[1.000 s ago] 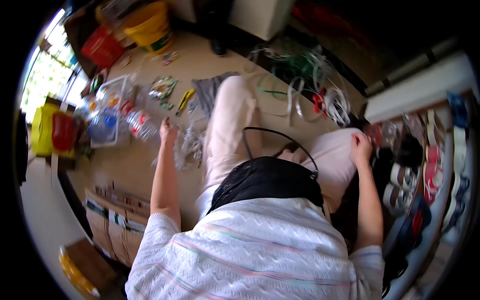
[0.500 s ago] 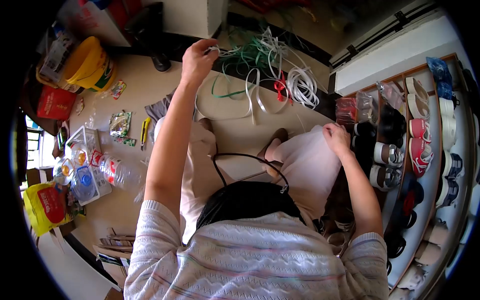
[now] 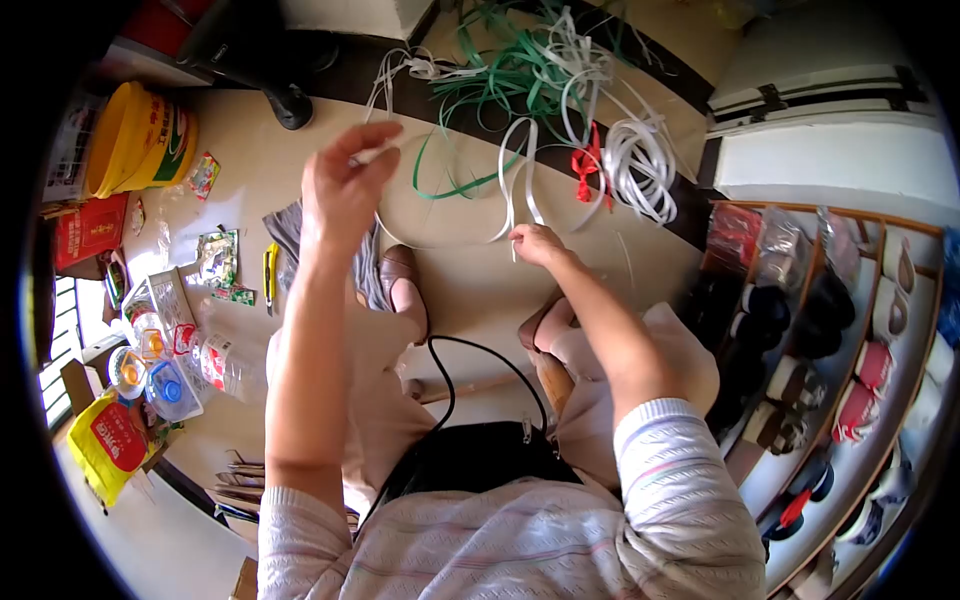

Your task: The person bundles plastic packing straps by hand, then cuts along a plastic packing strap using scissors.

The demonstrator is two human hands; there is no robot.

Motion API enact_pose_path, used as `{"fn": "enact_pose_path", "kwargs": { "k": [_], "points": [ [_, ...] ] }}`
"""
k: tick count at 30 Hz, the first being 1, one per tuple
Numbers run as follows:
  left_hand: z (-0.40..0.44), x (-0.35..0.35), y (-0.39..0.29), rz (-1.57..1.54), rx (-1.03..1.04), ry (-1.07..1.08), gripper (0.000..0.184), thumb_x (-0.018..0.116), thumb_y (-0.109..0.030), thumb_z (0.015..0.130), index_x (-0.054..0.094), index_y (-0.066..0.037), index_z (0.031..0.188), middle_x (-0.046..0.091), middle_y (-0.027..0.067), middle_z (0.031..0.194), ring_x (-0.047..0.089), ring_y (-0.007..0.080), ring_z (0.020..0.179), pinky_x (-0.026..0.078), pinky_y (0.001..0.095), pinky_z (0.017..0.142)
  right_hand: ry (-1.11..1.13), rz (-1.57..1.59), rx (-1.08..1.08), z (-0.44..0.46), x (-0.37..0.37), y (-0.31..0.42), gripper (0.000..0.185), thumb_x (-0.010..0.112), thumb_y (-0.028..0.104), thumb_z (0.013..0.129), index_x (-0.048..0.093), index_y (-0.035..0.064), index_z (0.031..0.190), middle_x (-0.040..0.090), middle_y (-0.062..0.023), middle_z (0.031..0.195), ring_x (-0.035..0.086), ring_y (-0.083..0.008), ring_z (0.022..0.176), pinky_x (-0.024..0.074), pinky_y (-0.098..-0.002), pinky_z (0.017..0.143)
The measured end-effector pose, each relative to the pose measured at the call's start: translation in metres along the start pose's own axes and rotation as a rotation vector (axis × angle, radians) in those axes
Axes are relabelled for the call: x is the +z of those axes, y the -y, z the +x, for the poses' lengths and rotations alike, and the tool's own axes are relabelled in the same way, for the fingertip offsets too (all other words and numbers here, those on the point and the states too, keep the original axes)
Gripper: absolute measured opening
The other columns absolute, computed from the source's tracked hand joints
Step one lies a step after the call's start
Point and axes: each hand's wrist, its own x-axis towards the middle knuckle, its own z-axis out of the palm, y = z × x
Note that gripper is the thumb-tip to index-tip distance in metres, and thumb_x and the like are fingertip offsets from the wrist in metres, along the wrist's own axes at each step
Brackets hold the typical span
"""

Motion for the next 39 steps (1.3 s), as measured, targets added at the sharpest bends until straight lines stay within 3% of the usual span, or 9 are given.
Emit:
{"fn": "enact_pose_path", "kwargs": {
  "k": [6,12,18,24,26,29,31,33,39],
  "points": [
    [-0.016,0.013,-0.003,0.140,0.151,0.240,0.025,0.059,-0.001,0.072,0.061,-0.005,0.097,0.060,0.0078,0.099,0.058,0.0185,0.088,0.044,0.0279,0.075,0.272,-0.323,0.206,0.073,0.042,0.008,0.074,0.052,0.010,0.075,0.019,0.0265,0.139,0.055,-0.0062,0.119,0.053,-0.0260,0.109,0.0402,-0.0433,0.087],
    [-0.023,0.012,-0.004,0.025,0.152,0.373,0.025,0.061,-0.001,0.071,0.061,-0.005,0.095,0.058,0.0107,0.100,0.057,0.0279,0.094,0.046,0.0346,0.079,0.366,-0.544,0.214,0.092,0.059,-0.007,0.052,0.054,0.012,0.077,0.037,0.0098,0.126,0.048,-0.0044,0.128,0.045,-0.0222,0.118,0.0346,-0.0450,0.095],
    [-0.026,0.013,0.007,0.188,0.220,0.421,0.027,0.063,-0.006,0.070,0.061,-0.006,0.097,0.059,0.0117,0.100,0.055,0.0299,0.094,0.046,0.0367,0.080,0.097,-0.247,-0.255,0.061,0.046,-0.010,0.029,0.054,0.006,0.076,0.058,0.0087,0.105,0.065,-0.0088,0.093,0.062,-0.0251,0.089,0.0481,-0.0376,0.075],
    [-0.034,0.031,0.016,0.498,0.288,0.510,0.034,0.066,-0.015,0.070,0.060,-0.005,0.102,0.059,0.0140,0.101,0.053,0.0308,0.099,0.046,0.0386,0.081,-0.051,0.308,-0.348,-0.083,-0.097,0.104,0.013,0.064,0.012,0.075,0.063,0.0036,0.084,0.064,-0.0070,0.075,0.061,-0.0170,0.068,0.0463,-0.0290,0.061],
    [-0.031,0.036,0.003,0.496,0.204,0.664,0.035,0.067,-0.019,0.072,0.059,-0.006,0.104,0.063,0.0137,0.091,0.058,0.0331,0.089,0.047,0.0400,0.078,-0.212,0.212,-0.548,-0.115,-0.137,0.120,0.011,0.071,0.007,0.069,0.062,0.0047,0.074,0.059,-0.0047,0.071,0.057,-0.0156,0.067,0.0442,-0.0285,0.061],
    [-0.023,0.029,-0.015,0.024,0.130,0.727,0.020,0.064,-0.019,0.078,0.064,-0.003,0.091,0.060,0.0036,0.065,0.057,0.0149,0.061,0.046,0.0281,0.059,-0.247,0.007,-0.702,-0.158,-0.193,0.132,0.012,0.073,0.009,0.067,0.062,0.0081,0.073,0.055,-0.0031,0.083,0.051,-0.0201,0.093,0.0412,-0.0313,0.079],
    [-0.018,0.017,-0.030,-0.207,0.050,0.858,0.016,0.062,-0.017,0.082,0.065,-0.002,0.085,0.057,-0.0009,0.064,0.049,0.0073,0.060,0.040,0.0217,0.055,-0.174,-0.054,-0.898,-0.178,-0.217,0.133,0.010,0.069,0.010,0.074,0.061,0.0057,0.077,0.060,-0.0043,0.086,0.055,-0.0168,0.088,0.0438,-0.0288,0.077],
    [-0.018,0.006,-0.035,-0.396,0.156,0.738,0.015,0.061,-0.016,0.082,0.064,-0.001,0.084,0.056,-0.0009,0.065,0.047,0.0078,0.059,0.038,0.0216,0.055,0.220,0.503,-0.350,-0.213,-0.239,0.138,0.009,0.063,0.009,0.080,0.058,0.0018,0.081,0.064,-0.0065,0.084,0.060,-0.0121,0.077,0.0469,-0.0247,0.071],
    [-0.004,-0.022,-0.028,-0.612,0.132,0.420,0.017,0.063,-0.018,0.082,0.064,-0.001,0.082,0.053,0.0000,0.061,0.046,0.0082,0.059,0.036,0.0220,0.058,-0.065,0.460,-0.056,-0.277,-0.292,0.068,0.012,0.059,0.014,0.084,0.058,0.0016,0.085,0.053,0.0010,0.056,0.051,-0.0061,0.045,0.0402,-0.0186,0.042]
  ]
}}
